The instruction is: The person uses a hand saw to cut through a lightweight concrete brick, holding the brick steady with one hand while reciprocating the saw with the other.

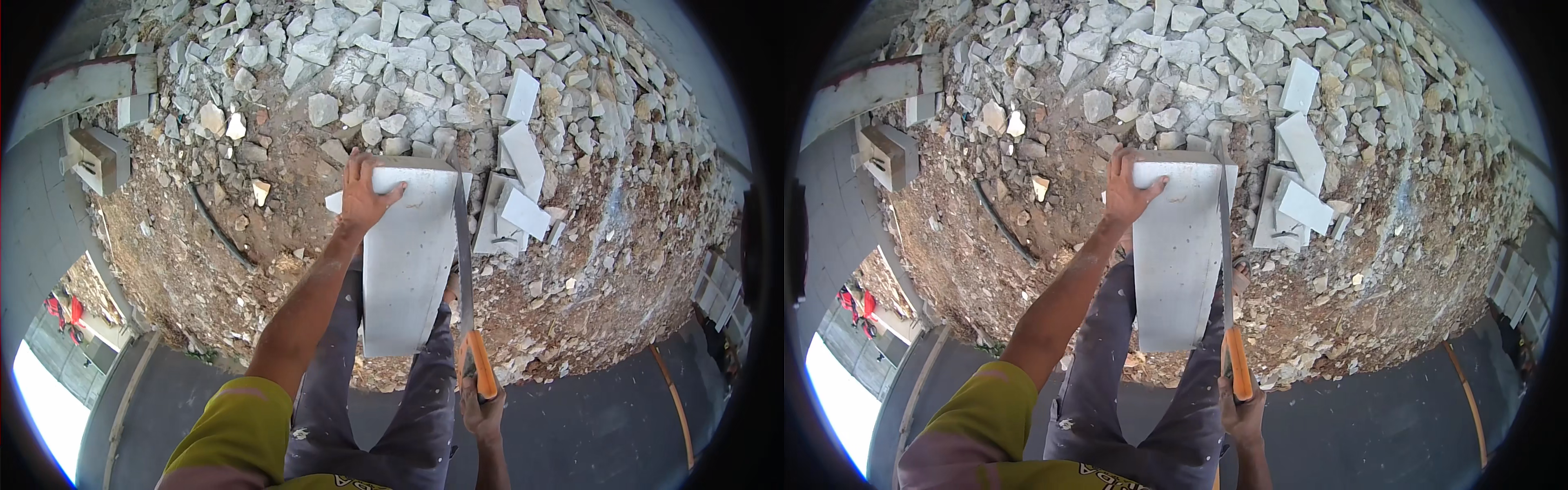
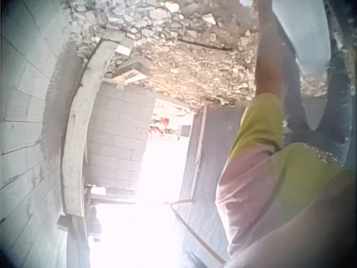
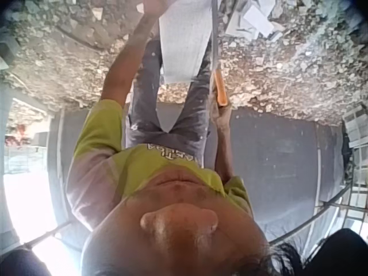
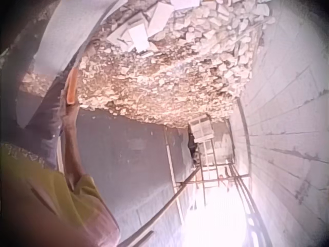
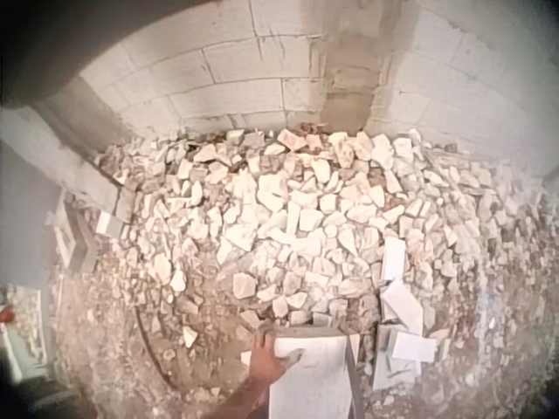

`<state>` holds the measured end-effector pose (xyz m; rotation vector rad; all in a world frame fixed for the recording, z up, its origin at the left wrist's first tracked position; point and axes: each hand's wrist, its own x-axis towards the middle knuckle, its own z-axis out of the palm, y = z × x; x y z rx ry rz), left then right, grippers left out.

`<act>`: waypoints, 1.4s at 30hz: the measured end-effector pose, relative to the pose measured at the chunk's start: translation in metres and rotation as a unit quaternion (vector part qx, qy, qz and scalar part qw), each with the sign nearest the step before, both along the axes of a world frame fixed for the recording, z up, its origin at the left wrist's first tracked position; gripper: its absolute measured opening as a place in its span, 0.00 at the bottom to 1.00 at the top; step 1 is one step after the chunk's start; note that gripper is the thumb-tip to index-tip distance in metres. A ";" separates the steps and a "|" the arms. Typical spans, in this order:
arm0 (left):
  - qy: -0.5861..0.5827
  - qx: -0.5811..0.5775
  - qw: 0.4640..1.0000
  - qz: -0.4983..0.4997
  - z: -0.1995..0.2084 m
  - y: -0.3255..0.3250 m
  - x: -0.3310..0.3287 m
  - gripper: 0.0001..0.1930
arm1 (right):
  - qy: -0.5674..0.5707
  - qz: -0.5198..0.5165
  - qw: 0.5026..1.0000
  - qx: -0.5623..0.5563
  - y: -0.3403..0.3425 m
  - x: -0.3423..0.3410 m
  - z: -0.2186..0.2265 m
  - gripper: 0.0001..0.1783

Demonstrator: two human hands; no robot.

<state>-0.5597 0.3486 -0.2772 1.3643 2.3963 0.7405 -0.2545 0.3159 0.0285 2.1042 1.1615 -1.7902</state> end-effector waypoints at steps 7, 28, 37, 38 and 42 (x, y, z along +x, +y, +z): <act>-0.213 0.003 0.976 0.044 -0.011 0.004 -0.003 0.30 | 0.022 -0.044 0.999 -0.001 0.007 -0.001 -0.003 0.14; -0.180 -0.191 0.926 0.270 0.021 -0.016 0.037 0.44 | -0.003 0.078 0.995 0.070 -0.007 -0.012 0.020 0.19; -0.096 -0.156 0.951 0.250 0.015 -0.027 0.041 0.44 | -0.016 0.128 0.988 0.080 0.019 -0.039 0.024 0.14; -0.084 -0.136 0.953 0.257 0.012 -0.030 0.037 0.44 | -0.001 0.143 0.982 0.126 0.005 -0.029 0.019 0.13; -0.087 -0.160 0.949 0.258 0.011 -0.023 0.043 0.44 | -0.018 0.137 0.976 0.167 -0.037 0.001 0.003 0.12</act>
